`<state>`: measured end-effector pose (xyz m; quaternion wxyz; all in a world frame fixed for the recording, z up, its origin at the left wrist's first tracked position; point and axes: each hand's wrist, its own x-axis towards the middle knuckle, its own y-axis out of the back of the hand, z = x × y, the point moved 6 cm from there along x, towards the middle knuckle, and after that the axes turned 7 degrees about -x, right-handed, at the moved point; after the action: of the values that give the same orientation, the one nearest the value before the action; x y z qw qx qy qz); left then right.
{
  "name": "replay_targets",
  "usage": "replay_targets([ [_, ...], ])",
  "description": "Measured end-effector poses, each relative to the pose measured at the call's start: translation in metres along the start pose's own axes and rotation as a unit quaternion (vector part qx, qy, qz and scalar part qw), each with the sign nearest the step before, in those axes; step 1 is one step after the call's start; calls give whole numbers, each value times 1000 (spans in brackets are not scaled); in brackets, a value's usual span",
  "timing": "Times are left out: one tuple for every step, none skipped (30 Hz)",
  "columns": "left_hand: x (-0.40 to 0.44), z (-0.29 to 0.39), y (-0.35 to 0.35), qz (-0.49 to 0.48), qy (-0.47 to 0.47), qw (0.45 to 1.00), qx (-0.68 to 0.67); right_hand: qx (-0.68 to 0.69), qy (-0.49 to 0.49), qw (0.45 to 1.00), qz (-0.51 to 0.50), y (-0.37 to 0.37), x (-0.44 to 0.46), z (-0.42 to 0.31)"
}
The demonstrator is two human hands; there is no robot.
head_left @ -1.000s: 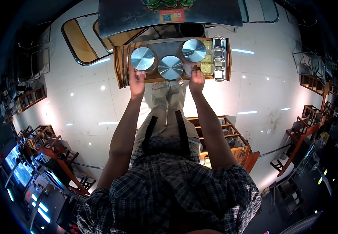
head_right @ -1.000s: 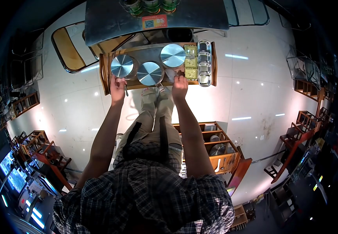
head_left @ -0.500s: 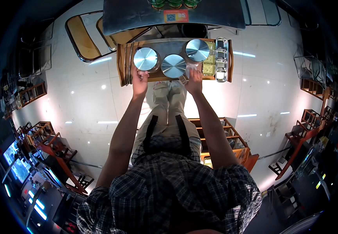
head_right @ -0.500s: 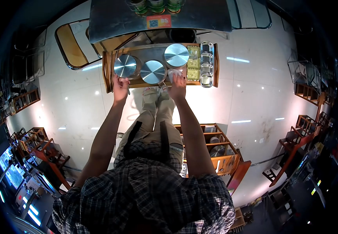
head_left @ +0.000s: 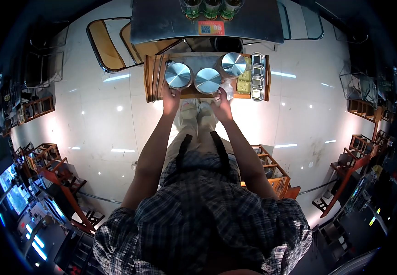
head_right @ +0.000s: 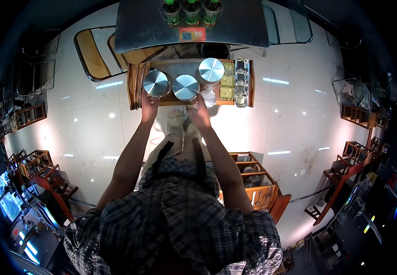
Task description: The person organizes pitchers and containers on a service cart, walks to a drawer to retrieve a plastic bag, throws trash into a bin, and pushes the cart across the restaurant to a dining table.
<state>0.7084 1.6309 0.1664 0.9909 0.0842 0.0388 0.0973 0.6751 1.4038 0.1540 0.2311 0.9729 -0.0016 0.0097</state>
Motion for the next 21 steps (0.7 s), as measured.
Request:
replay_targets([
  [-1,-6,-1,3,37,998,-46,-9,-36,999,-8,-3,0,-6],
  [1,-9,0,5,32,998,-49,-19,-73,997,-17,-5,1,-10],
  [3,-18,0,0,23,1000,-20,5,-57,998,-11,-4,5,-16],
  [6,-31,0,-4,15,1000,9,4,-51,999,-12,-7,9,-10],
  [9,-37,1,23,-54,998,-21,22,-48,999,-5,-9,15,-4],
  [7,-34,2,30,-54,998,-21,40,-46,998,1,-10,19,3],
  [4,-23,2,24,-51,998,-37,40,-42,998,-5,-11,22,6],
  [1,-12,2,18,-48,997,-53,26,-74,996,-37,-14,24,13],
  [-4,7,1,4,-3,997,-74,12,-105,992,-68,-17,24,18],
  [-8,15,2,11,-3,997,-74,12,-101,992,-73,-17,24,16],
  [-12,25,4,25,-23,997,-63,3,-77,996,-49,-14,25,12],
  [-15,34,7,40,-43,997,-53,-14,-94,994,-49,-10,25,7],
  [-19,44,10,45,-44,997,-53,-31,-112,992,-49,-7,24,5],
  [-25,56,15,64,-45,997,-21,-32,-107,992,-52,-7,22,0],
  [-29,62,18,81,-44,996,12,-53,-83,995,-27,-5,22,-6],
  [-32,61,23,87,-46,995,10,-74,-58,996,-1,-2,23,-12],
  [-35,56,28,85,-44,994,43,-83,-62,994,-26,-2,25,-14],
  [-40,58,32,84,-42,993,76,-84,-57,994,-31,-5,25,-12],
  [-44,61,35,89,-48,991,92,-170,6,985,23,-2,24,-17],
  [-47,61,37,95,-47,990,91,-252,70,962,78,0,21,-23],
  [-49,59,40,97,-49,989,96,-251,74,962,75,0,22,-25],
])
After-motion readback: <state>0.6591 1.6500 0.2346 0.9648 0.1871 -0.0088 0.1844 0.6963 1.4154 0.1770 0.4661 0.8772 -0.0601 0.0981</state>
